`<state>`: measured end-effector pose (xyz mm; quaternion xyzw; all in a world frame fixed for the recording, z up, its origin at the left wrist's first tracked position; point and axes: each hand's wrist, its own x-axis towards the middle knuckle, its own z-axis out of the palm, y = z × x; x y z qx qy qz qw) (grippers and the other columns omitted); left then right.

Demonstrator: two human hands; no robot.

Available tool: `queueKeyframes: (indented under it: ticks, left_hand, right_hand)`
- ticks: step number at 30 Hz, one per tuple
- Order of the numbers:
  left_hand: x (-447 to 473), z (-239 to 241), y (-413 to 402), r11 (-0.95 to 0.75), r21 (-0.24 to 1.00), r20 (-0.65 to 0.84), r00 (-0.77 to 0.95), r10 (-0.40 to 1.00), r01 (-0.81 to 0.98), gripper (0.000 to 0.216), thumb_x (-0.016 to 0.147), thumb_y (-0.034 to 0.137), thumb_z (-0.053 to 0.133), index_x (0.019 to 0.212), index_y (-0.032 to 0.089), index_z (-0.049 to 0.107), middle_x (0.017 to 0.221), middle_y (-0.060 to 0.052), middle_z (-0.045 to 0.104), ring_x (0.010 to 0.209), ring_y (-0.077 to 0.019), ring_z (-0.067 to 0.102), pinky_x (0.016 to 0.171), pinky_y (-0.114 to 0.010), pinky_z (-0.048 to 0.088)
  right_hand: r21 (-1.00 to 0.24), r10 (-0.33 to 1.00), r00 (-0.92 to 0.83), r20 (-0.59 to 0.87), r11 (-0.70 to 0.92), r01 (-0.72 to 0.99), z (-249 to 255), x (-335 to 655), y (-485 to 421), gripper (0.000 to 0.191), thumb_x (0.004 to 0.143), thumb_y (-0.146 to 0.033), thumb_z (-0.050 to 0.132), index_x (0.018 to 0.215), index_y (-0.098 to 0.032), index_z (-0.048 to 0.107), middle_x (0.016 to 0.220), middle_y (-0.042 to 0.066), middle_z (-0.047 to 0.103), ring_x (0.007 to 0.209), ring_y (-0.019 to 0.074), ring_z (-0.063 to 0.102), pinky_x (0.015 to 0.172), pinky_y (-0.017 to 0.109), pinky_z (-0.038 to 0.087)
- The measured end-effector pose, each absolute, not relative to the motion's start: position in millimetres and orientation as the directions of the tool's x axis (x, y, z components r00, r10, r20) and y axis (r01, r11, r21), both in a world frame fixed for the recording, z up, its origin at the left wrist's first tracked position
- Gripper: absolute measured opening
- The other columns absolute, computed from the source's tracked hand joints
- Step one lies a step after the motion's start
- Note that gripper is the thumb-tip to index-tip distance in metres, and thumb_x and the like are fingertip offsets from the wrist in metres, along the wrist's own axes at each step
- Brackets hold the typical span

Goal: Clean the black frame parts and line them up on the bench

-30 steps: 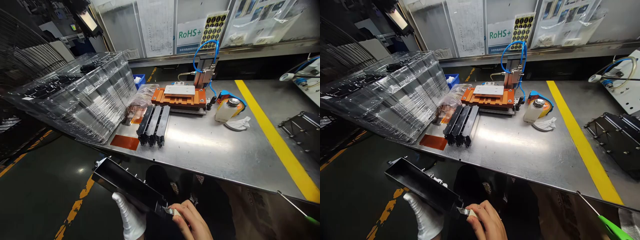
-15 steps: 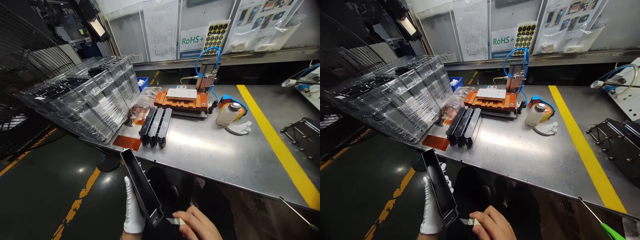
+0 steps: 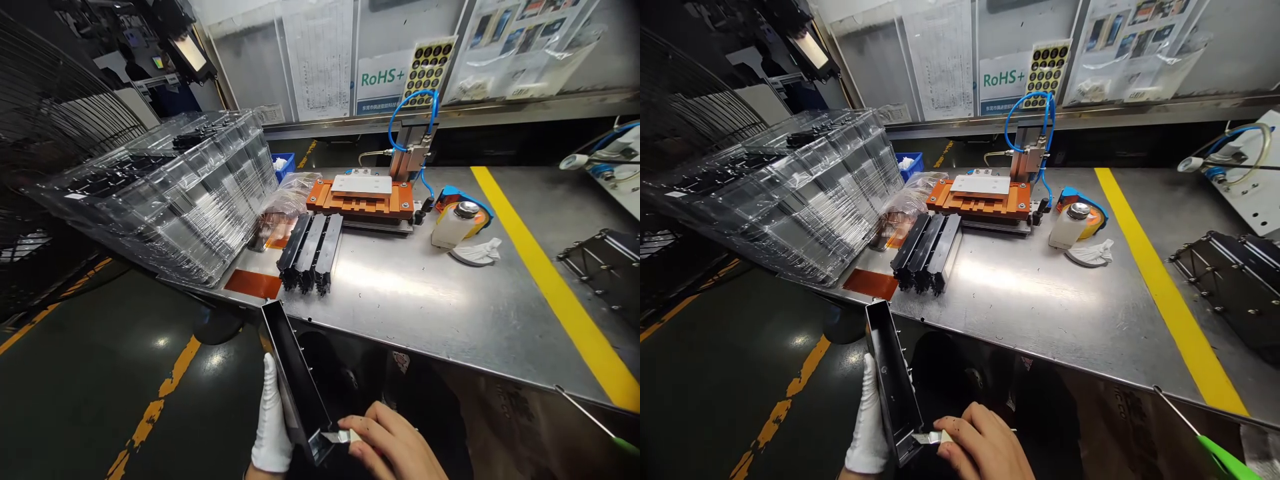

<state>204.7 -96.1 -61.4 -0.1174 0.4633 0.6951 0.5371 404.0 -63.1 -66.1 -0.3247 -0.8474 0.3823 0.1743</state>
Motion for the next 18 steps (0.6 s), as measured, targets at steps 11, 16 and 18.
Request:
queueKeyframes:
  ticks: [11, 16, 18]
  left_hand:
    - [203, -71, -107, 0.034, 0.516, -0.673, -0.382, 0.633, -0.856, 0.052, 0.080, 0.060, 0.067, 0.113, 0.020, 0.071, 0.080, -0.004, 0.071, 0.072, -0.0200, 0.069, 0.067, -0.030, 0.058]
    - [196, -61, -108, -0.065, 0.459, -0.544, -0.338, 0.768, -0.886, 0.050, 0.076, 0.060, 0.071, 0.117, 0.032, 0.067, 0.063, 0.006, 0.052, 0.047, -0.0075, 0.048, 0.043, -0.018, 0.044]
    - [195, -59, -107, -0.082, 0.424, -0.537, -0.323, 0.780, -0.902, 0.049, 0.076, 0.060, 0.072, 0.115, 0.030, 0.068, 0.063, 0.007, 0.052, 0.048, -0.0067, 0.047, 0.044, -0.018, 0.044]
  right_hand:
    - [-0.869, 0.799, -0.601, -0.034, 0.274, 0.413, -91, 395, -76, 0.030, 0.101, -0.050, 0.046, 0.113, -0.036, 0.069, 0.081, -0.002, 0.066, 0.070, 0.0126, 0.069, 0.061, 0.016, 0.054]
    - [-0.854, 0.938, -0.335, -0.089, 0.101, 0.511, -133, 418, -60, 0.035, 0.098, -0.054, 0.048, 0.108, -0.031, 0.072, 0.093, 0.000, 0.073, 0.087, 0.0180, 0.073, 0.072, 0.019, 0.059]
    - [-0.863, 0.914, -0.390, -0.109, 0.108, 0.494, -134, 426, -56, 0.035, 0.097, -0.053, 0.050, 0.110, -0.030, 0.072, 0.097, 0.001, 0.074, 0.093, 0.0198, 0.073, 0.077, 0.022, 0.059]
